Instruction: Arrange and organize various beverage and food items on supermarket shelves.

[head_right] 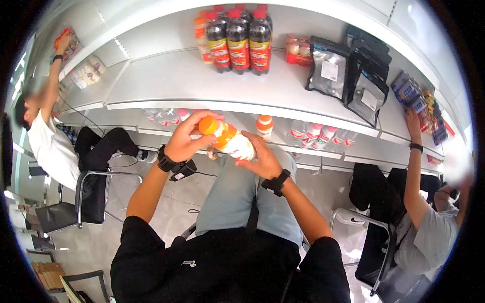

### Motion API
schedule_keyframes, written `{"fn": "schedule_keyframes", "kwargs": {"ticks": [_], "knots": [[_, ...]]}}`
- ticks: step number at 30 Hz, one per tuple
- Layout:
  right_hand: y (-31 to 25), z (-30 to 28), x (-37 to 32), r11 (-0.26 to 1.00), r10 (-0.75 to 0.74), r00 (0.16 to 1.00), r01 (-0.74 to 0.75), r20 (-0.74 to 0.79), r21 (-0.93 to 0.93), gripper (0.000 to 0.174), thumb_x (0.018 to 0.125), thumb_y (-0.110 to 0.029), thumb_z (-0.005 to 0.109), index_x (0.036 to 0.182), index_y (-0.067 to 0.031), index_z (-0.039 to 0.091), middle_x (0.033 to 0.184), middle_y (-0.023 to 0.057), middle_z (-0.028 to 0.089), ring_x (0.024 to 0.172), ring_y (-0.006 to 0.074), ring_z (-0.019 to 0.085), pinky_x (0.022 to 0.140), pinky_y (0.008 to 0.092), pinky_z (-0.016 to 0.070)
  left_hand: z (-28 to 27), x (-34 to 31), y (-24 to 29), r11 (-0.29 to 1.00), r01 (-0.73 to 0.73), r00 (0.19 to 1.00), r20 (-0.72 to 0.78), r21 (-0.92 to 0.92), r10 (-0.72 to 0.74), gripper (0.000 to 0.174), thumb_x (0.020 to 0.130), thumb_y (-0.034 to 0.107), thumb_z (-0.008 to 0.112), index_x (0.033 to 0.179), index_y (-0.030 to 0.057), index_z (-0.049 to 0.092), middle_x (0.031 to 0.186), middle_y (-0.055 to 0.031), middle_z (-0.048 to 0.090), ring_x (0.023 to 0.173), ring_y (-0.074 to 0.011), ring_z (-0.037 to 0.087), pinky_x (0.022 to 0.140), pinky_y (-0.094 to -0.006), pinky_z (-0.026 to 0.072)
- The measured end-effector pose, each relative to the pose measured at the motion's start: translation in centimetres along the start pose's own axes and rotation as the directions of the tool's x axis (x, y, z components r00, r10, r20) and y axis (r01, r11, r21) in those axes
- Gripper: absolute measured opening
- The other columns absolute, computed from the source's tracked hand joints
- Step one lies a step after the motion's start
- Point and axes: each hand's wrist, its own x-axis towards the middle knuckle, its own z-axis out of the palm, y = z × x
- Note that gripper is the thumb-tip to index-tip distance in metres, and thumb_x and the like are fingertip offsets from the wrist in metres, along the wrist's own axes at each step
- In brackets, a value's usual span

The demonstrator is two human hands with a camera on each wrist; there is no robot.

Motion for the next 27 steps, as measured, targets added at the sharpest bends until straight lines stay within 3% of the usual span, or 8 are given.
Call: {"fn": "schedule_keyframes", "kwargs": {"ticks": [5,9,14,17,18,21,25,27], "knots": [[-2.2,1.0,1.3,0.952,0.057,0.996,-0.074,0.066,0.297,0.076,0.079,-0.023,0.081,0.139,0.0005,0.041,0.13,0.0124,0.055,0.12,0.0218,0.054,0.102,0.0339,0.0416,-2.0,0.3,2.4,0.991,0.011,0.993,-0.112,-0.132,-0.026,0.056,0.09,0.004,0.063,0.14,0.0032,0.038,0.141,-0.0118,0.047,0.126,-0.0193,0.049,0.102,-0.0346,0.0447],[-4.0,1.8,2.7,0.884,0.104,0.993,-0.117,0.053,0.453,0.07,0.085,-0.022,0.077,0.139,0.0023,0.04,0.128,0.0088,0.056,0.118,0.0154,0.053,0.101,0.0324,0.0423,-1.3,-1.2,-2.2,0.93,-0.048,0.978,-0.205,-0.364,-0.029,0.071,0.09,0.004,0.063,0.15,0.0053,0.026,0.146,-0.0117,0.04,0.133,-0.0219,0.042,0.105,-0.0366,0.0415],[-5.7,2.6,6.5,0.898,0.02,1.0,-0.019,0.002,0.439,0.063,0.088,-0.023,0.073,0.137,0.0014,0.042,0.128,0.0099,0.056,0.117,0.0164,0.054,0.098,0.0339,0.0461,0.5,-1.4,-4.0,0.942,0.138,0.965,-0.174,-0.307,-0.198,0.067,0.09,0.014,0.068,0.146,0.0043,0.033,0.138,-0.0099,0.048,0.126,-0.0214,0.049,0.1,-0.0352,0.0453],[-5.2,1.3,7.6,0.991,-0.109,0.987,0.097,-0.12,-0.095,0.077,0.083,-0.038,0.075,0.139,0.001,0.041,0.132,0.0189,0.055,0.121,0.0282,0.056,0.101,0.0403,0.044,0.4,1.2,-6.3,0.915,-0.044,0.983,-0.181,-0.401,-0.032,0.048,0.09,0.013,0.068,0.132,0.0015,0.048,0.126,-0.0125,0.057,0.116,-0.023,0.057,0.095,-0.0378,0.0514],[-7.7,0.6,7.5,1.0,-0.014,0.996,0.013,-0.087,-0.005,0.08,0.083,-0.042,0.073,0.141,0.0017,0.039,0.132,0.0236,0.054,0.123,0.0337,0.053,0.103,0.0415,0.0414,0.9,1.5,-5.5,0.924,-0.115,0.96,-0.281,-0.365,0.008,0.047,0.091,0.008,0.065,0.133,0.0005,0.047,0.127,-0.0139,0.056,0.115,-0.0246,0.058,0.095,-0.039,0.0522],[-7.1,1.1,9.5,0.979,-0.205,0.976,0.205,-0.079,-0.007,0.074,0.085,-0.032,0.073,0.142,-0.0003,0.037,0.134,0.0224,0.052,0.124,0.0334,0.053,0.102,0.0399,0.0422,-0.5,0.9,-7.0,0.955,-0.166,0.881,-0.472,-0.244,0.032,0.052,0.092,0.008,0.062,0.139,-0.0005,0.041,0.132,-0.0138,0.053,0.12,-0.022,0.053,0.102,-0.0364,0.0443],[-8.7,0.7,9.6,0.993,-0.121,0.991,0.12,-0.06,-0.023,0.057,0.087,-0.021,0.069,0.136,-0.0044,0.045,0.125,0.0155,0.057,0.083,0.0218,0.065,0.072,0.0322,0.0531,-4.3,0.4,-8.7,0.95,-0.094,0.869,-0.491,-0.296,-0.067,0.055,0.094,0.009,0.061,0.142,-0.0024,0.038,0.134,-0.0114,0.052,0.122,-0.0175,0.051,0.104,-0.034,0.0403],[-8.3,0.0,9.5,0.993,-0.12,0.992,0.12,-0.045,0.003,0.051,0.087,-0.019,0.068,0.132,-0.0039,0.049,0.124,0.0148,0.058,0.082,0.0205,0.065,0.072,0.0322,0.0531,-6.3,0.7,-9.7,0.97,-0.095,0.872,-0.488,-0.226,-0.029,0.053,0.095,0.015,0.06,0.141,-0.0025,0.039,0.133,-0.0111,0.053,0.119,-0.0178,0.052,0.103,-0.033,0.0398]]}}
